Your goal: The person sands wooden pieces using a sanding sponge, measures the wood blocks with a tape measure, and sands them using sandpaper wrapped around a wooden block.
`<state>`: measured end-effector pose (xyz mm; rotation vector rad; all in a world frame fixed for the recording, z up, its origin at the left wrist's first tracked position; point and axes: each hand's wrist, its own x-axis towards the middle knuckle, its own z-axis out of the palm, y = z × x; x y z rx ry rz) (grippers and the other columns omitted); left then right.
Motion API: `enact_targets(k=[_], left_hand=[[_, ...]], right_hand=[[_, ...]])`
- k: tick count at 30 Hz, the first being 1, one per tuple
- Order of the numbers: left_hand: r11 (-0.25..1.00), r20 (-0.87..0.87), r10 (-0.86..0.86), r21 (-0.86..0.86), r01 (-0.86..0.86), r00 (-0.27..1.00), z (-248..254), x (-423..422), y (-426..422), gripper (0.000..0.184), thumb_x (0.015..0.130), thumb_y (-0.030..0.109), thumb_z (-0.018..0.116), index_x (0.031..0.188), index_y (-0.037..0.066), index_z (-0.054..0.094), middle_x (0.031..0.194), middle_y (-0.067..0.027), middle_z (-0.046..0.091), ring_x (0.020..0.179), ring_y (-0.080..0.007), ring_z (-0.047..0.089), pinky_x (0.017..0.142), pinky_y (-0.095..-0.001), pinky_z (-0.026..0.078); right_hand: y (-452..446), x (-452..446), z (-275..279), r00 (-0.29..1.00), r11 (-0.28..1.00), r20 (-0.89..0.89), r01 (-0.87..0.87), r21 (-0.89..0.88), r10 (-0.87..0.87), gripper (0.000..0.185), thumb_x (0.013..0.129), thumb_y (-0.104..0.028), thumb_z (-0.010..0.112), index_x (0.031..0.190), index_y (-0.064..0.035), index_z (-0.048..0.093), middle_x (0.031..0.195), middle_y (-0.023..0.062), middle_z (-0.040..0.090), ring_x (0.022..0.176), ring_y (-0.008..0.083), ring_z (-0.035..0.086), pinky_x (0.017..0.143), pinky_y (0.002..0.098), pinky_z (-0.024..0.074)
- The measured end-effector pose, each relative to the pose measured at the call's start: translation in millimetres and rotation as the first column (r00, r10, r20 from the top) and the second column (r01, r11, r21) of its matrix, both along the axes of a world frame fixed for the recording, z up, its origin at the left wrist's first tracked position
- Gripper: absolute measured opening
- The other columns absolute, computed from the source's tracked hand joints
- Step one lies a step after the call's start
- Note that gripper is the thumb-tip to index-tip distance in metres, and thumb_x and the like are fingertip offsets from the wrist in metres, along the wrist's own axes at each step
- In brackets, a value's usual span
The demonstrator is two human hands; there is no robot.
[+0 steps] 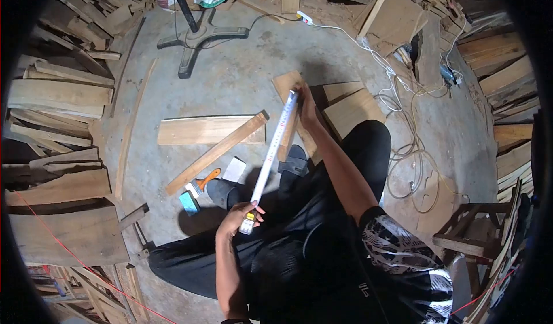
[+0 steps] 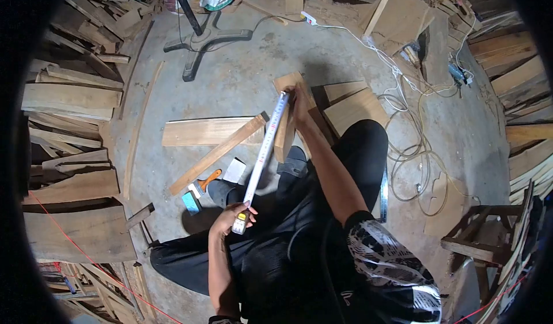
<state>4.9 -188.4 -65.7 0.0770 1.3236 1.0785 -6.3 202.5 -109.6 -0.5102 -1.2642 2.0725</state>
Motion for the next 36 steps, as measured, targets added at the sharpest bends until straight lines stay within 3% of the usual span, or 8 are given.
enact_targets(k=[4, 12, 16, 18, 21, 25, 27, 36], left_hand=[[0.999, 0.014, 0.029, -0.014, -0.029, 0.999, -7, -1, -6, 0.040, 0.099, 0.034, 0.053, 0.091, -0.002, 0.067, 0.073, -0.0087, 0.066, 0.063, -0.0152, 0.065, 0.059, -0.0268, 0.056], [0.999, -0.001, 0.002, -0.032, -0.002, 1.000, -20, -5, -6, 0.040, 0.100, 0.036, 0.052, 0.093, -0.001, 0.067, 0.073, -0.0073, 0.065, 0.063, -0.0142, 0.063, 0.060, -0.0262, 0.054], [0.998, -0.029, -0.016, -0.056, 0.015, 0.999, -33, -8, -6, 0.041, 0.099, 0.037, 0.053, 0.093, -0.001, 0.067, 0.074, -0.0070, 0.065, 0.065, -0.0144, 0.064, 0.061, -0.0267, 0.054], [0.999, -0.069, -0.015, -0.051, 0.012, 0.997, -40, -8, -5, 0.040, 0.099, 0.037, 0.053, 0.093, 0.000, 0.068, 0.074, -0.0071, 0.065, 0.065, -0.0147, 0.064, 0.062, -0.0275, 0.054], [0.999, -0.075, -0.029, -0.030, 0.027, 0.997, -52, -12, -3, 0.040, 0.099, 0.037, 0.053, 0.094, 0.001, 0.068, 0.074, -0.0075, 0.065, 0.065, -0.0150, 0.064, 0.063, -0.0280, 0.053], [1.000, -0.097, -0.020, -0.025, 0.018, 0.995, -65, -13, -3, 0.042, 0.100, 0.038, 0.052, 0.091, 0.001, 0.069, 0.074, -0.0066, 0.065, 0.067, -0.0148, 0.064, 0.064, -0.0290, 0.052], [1.000, -0.127, -0.009, -0.011, 0.007, 0.992, -74, -11, -3, 0.042, 0.100, 0.038, 0.053, 0.090, 0.000, 0.069, 0.075, -0.0065, 0.066, 0.067, -0.0148, 0.064, 0.064, -0.0290, 0.051], [0.997, -0.190, -0.074, -0.001, 0.076, 0.979, -85, -9, 12, 0.042, 0.099, 0.037, 0.054, 0.090, -0.001, 0.068, 0.077, -0.0069, 0.067, 0.066, -0.0147, 0.064, 0.065, -0.0296, 0.050]], right_hand=[[3, -5, -1, 0.997, 0.997, 0.055, 0.051, 0.051, -0.054, 0.046, 0.100, -0.054, 0.041, 0.097, -0.0119, 0.060, 0.087, -0.0024, 0.054, 0.083, 0.0113, 0.052, 0.078, 0.0287, 0.0431], [9, -5, 5, 0.993, 0.992, 0.121, -0.002, 0.129, -0.014, 0.029, 0.099, -0.036, 0.051, 0.106, -0.0097, 0.058, 0.095, -0.0025, 0.055, 0.090, 0.0088, 0.053, 0.083, 0.0272, 0.0435], [-1, -3, 17, 1.000, 0.994, 0.024, -0.019, 0.107, 0.017, 0.022, 0.093, -0.028, 0.063, 0.104, -0.0096, 0.057, 0.094, -0.0034, 0.055, 0.091, 0.0079, 0.053, 0.082, 0.0263, 0.0434], [-4, -2, 22, 0.987, 0.989, 0.157, -0.041, 0.140, 0.018, 0.024, 0.087, -0.022, 0.070, 0.104, -0.0103, 0.057, 0.094, -0.0027, 0.056, 0.090, 0.0079, 0.054, 0.082, 0.0262, 0.0432], [-7, -4, 21, 0.986, 0.969, 0.168, -0.049, 0.243, 0.008, 0.037, 0.080, -0.025, 0.078, 0.104, -0.0070, 0.057, 0.090, 0.0012, 0.060, 0.084, 0.0111, 0.059, 0.075, 0.0285, 0.0471], [-9, -4, 24, 0.988, 0.955, 0.157, -0.040, 0.293, -0.007, 0.037, 0.080, -0.024, 0.078, 0.105, -0.0059, 0.056, 0.090, 0.0021, 0.060, 0.085, 0.0121, 0.059, 0.075, 0.0287, 0.0473], [-6, -3, 26, 0.985, 0.989, 0.147, -0.107, 0.102, 0.091, 0.038, 0.080, -0.022, 0.077, 0.106, -0.0061, 0.055, 0.092, 0.0030, 0.060, 0.086, 0.0127, 0.058, 0.077, 0.0294, 0.0470], [1, -1, 8, 0.993, 0.988, 0.105, -0.065, 0.142, 0.051, 0.036, 0.083, -0.021, 0.074, 0.110, -0.0083, 0.054, 0.094, 0.0013, 0.059, 0.086, 0.0115, 0.058, 0.077, 0.0292, 0.0465]])
